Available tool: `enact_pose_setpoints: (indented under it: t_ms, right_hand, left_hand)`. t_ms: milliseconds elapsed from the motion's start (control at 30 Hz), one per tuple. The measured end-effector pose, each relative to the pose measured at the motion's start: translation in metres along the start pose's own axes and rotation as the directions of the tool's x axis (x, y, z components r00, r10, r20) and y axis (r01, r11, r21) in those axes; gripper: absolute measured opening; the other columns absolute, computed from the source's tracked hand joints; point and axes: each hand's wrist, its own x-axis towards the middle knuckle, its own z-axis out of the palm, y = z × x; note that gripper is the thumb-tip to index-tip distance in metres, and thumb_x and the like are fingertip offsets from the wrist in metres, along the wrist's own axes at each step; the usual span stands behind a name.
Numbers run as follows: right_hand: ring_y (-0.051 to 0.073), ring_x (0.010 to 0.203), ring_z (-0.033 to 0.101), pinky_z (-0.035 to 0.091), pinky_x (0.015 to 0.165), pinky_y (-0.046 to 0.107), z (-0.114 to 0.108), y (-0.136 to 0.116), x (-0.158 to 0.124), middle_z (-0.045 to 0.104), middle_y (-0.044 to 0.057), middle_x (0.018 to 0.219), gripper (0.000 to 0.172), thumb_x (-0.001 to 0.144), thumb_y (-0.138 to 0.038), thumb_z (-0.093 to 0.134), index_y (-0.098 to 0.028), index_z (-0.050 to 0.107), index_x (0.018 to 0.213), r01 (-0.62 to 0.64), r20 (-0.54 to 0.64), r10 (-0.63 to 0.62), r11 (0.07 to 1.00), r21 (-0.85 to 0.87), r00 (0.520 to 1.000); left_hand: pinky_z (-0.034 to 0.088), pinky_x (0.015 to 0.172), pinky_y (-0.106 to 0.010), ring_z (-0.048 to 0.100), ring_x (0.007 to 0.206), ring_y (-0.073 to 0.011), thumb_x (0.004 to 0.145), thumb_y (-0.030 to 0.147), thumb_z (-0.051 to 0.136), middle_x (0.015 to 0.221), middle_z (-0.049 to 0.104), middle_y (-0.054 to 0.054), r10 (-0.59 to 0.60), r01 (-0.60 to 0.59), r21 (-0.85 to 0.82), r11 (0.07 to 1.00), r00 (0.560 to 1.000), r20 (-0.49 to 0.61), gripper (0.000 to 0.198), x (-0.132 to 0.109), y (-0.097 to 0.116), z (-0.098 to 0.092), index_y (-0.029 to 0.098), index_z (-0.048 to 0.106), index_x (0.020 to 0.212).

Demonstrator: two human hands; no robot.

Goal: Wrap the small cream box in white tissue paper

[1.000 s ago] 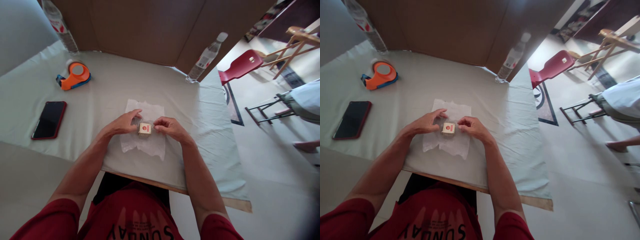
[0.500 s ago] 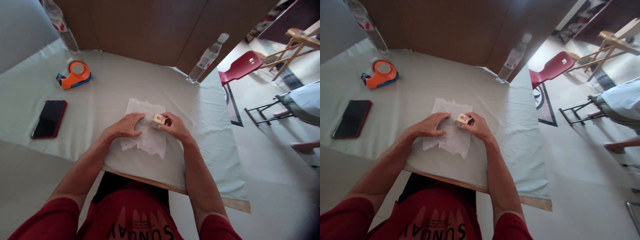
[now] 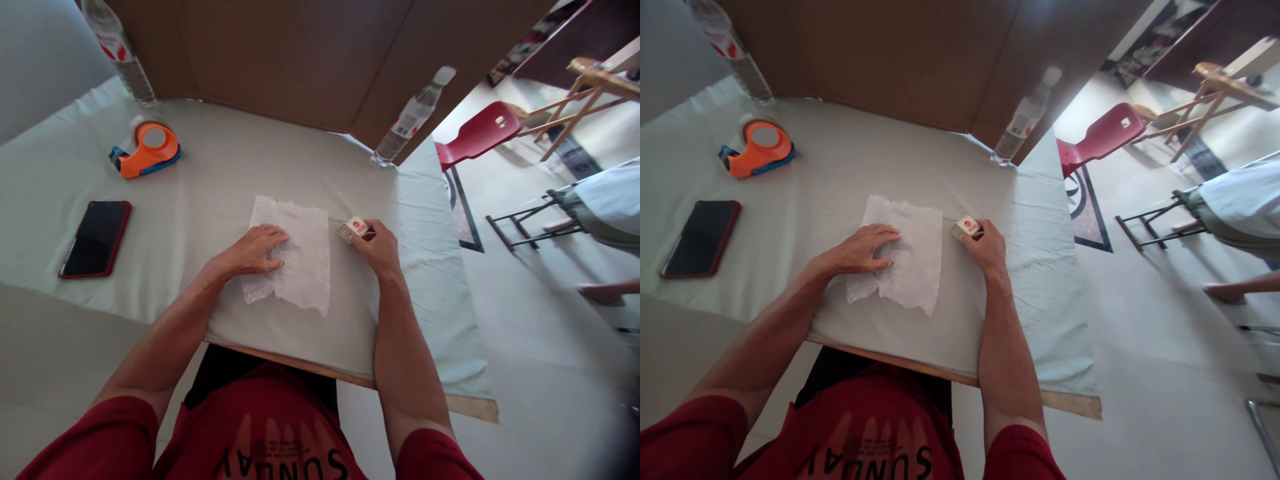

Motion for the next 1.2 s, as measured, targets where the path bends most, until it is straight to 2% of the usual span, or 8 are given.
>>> enact_pose_setpoints:
  t_ms: [167,300,400,667,800,967,1100,1200]
  right_hand:
    - [0.027,0.084,0.066,0.052,0.08,0.042,-0.013,0.003,0.001,0.074,0.011,0.1,0.042,0.073,-0.036,0.068,-0.019,0.065,0.111,-0.066,0.02,0.07,0.987,-0.147,0.997]
    - [0.032,0.097,0.064,0.048,0.086,0.046,-0.024,0.002,-0.002,0.072,0.015,0.109,0.049,0.077,-0.035,0.062,-0.018,0.061,0.123,-0.123,-0.001,0.133,0.912,-0.391,0.991]
    - [0.036,0.106,0.06,0.044,0.092,0.052,-0.029,0.002,-0.005,0.069,0.018,0.117,0.05,0.077,-0.032,0.057,-0.018,0.061,0.125,-0.127,-0.01,0.14,0.864,-0.487,0.99]
    - [0.039,0.118,0.053,0.041,0.096,0.057,-0.021,-0.009,-0.01,0.061,0.018,0.132,0.059,0.079,-0.036,0.058,-0.02,0.056,0.136,-0.034,-0.007,0.034,0.911,-0.411,0.999]
    - [0.037,0.113,0.055,0.04,0.096,0.057,-0.021,-0.007,-0.009,0.067,0.017,0.121,0.049,0.082,-0.043,0.058,-0.021,0.063,0.126,-0.065,-0.032,0.057,0.93,-0.362,0.998]
    - [0.037,0.111,0.056,0.041,0.095,0.056,-0.027,-0.004,-0.006,0.069,0.017,0.113,0.035,0.082,-0.037,0.057,-0.019,0.068,0.109,-0.09,-0.085,0.063,0.927,-0.365,0.994]
    - [0.036,0.113,0.057,0.042,0.096,0.054,-0.011,-0.015,-0.011,0.067,0.018,0.12,0.032,0.083,-0.032,0.053,-0.018,0.068,0.109,0.035,-0.13,-0.081,0.947,-0.319,0.988]
    - [0.031,0.115,0.059,0.043,0.102,0.048,0.02,-0.038,-0.028,0.069,0.016,0.118,0.029,0.087,-0.028,0.052,-0.017,0.068,0.11,0.289,0.024,-0.292,0.929,-0.231,0.956]
  left_hand:
    - [0.037,0.115,-0.044,0.051,0.135,-0.0293,0.082,0.029,0.065,0.141,0.059,-0.012,0.002,-0.002,0.005,1.0,1.0,0.013,0.05,0.0,0.002,-0.002,0.02,0.061,0.131]
    - [0.036,0.116,-0.046,0.049,0.137,-0.0303,0.084,0.03,0.062,0.144,0.057,-0.014,-0.007,0.005,0.038,0.999,0.998,0.063,0.051,0.001,0.005,-0.007,0.017,0.059,0.134]
    - [0.035,0.117,-0.046,0.048,0.138,-0.0301,0.086,0.03,0.061,0.146,0.056,-0.014,-0.016,0.01,0.067,0.998,0.996,0.085,0.051,0.001,0.006,-0.008,0.016,0.058,0.135]
    - [0.035,0.117,-0.043,0.049,0.137,-0.0285,0.086,0.032,0.06,0.146,0.055,-0.013,-0.023,0.016,0.088,0.996,0.997,0.077,0.051,0.001,0.005,-0.006,0.017,0.058,0.135]
    - [0.036,0.116,-0.044,0.05,0.135,-0.0285,0.086,0.031,0.061,0.144,0.057,-0.012,-0.01,0.004,0.087,0.996,0.998,0.07,0.05,0.001,0.004,-0.005,0.017,0.058,0.134]
    - [0.037,0.116,-0.045,0.05,0.136,-0.0288,0.086,0.03,0.06,0.145,0.057,-0.013,-0.002,-0.003,0.081,0.997,0.997,0.071,0.049,0.001,0.003,-0.006,0.017,0.058,0.134]
    - [0.037,0.115,-0.046,0.05,0.135,-0.0291,0.086,0.03,0.061,0.144,0.057,-0.012,0.002,-0.007,0.077,0.997,0.998,0.067,0.048,0.001,0.004,-0.006,0.019,0.058,0.133]
    - [0.037,0.116,-0.046,0.051,0.135,-0.0293,0.086,0.03,0.061,0.143,0.058,-0.012,-0.01,0.005,0.088,0.996,0.998,0.062,0.049,0.001,0.004,-0.005,0.019,0.058,0.134]
